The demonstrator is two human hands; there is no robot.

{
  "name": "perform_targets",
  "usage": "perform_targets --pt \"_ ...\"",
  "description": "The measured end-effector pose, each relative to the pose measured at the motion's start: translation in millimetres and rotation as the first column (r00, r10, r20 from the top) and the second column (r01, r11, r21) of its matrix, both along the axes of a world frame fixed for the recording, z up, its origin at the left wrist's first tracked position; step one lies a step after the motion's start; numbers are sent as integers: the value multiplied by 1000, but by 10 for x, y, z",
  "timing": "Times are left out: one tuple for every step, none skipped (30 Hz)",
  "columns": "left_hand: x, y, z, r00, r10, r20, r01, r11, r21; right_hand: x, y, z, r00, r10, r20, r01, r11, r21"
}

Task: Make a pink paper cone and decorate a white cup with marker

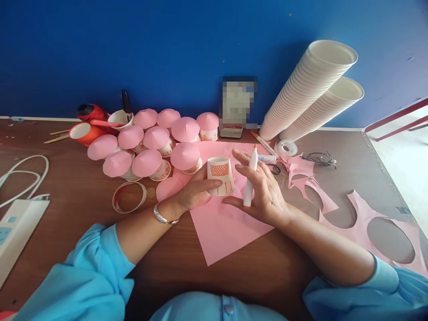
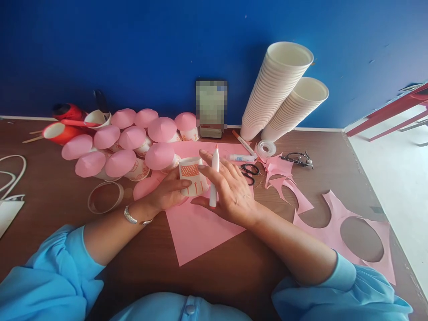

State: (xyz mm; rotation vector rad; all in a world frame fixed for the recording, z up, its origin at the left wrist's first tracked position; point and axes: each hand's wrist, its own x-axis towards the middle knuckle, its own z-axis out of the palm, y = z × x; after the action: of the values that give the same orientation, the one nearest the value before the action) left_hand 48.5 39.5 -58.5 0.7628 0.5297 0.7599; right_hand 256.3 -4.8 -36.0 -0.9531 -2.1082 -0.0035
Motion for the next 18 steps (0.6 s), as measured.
perform_targets --pt "2 -1 -13 1000 2 8 -2 1000 -4 -5 -1 -10 1000 3 17 -3 1000 -21" --pt "5 1 -25 1000 -5 16 5 1000 -4 -10 -3 -19 1000 6 30 -4 999 -38" --pt "7 3 -36 1000 -15 22 15 1000 0 -14 -8 -27 999 6 41 -4 999 -51" --pt "9 6 -44 999 -28 27 28 1000 7 -18 -12 -33 999 5 47 -2 998 -60" --pt "11 10 -51 999 -45 29 45 999 17 -21 -14 -37 999 4 49 -1 998 -63" --pt "11 14 -55 998 -60 30 59 998 30 -22 -15 -39 999 4 49 -1 998 -60" --pt "10 17 -56 997 -70 35 68 997 48 -21 -12 -39 999 6 45 -3 998 -55" --pt "8 20 -56 996 -74 42 71 996 62 -18 -6 -38 999 10 36 -8 999 -53" --pt "5 22 -54 996 -70 53 66 995 74 -12 2 -36 1000 17 22 -16 998 -57" --pt "2 24 -50 996 -60 65 55 995 79 -5 12 -33 1000 30 2 -29 998 -62" --pt "-1 25 -45 996 -47 76 42 996 76 3 22 -28 999 41 -23 -43 997 -69" --pt "-2 26 -37 996 -37 86 31 997 68 11 32 -24 997 49 -52 -53 995 -79" --pt "-3 27 -26 995 -36 97 30 998 58 19 40 -19 995 53 -81 -60 994 -91" --pt "-3 29 -14 993 -42 106 37 998 51 26 47 -14 993 50 -109 -61 993 -105" --pt "-2 31 -1 992 -52 113 47 998 49 31 51 -10 990 39 -134 -56 991 -122" --pt "0 33 13 991 -62 118 56 997 53 36 54 -8 988 23 -155 -45 989 -142" --pt "2 36 25 990 -72 120 65 996 57 39 55 -8 985 6 -170 -33 987 -158" --pt "3 38 35 990 -76 119 69 996 60 40 55 -9 984 -7 -179 -23 985 -168"
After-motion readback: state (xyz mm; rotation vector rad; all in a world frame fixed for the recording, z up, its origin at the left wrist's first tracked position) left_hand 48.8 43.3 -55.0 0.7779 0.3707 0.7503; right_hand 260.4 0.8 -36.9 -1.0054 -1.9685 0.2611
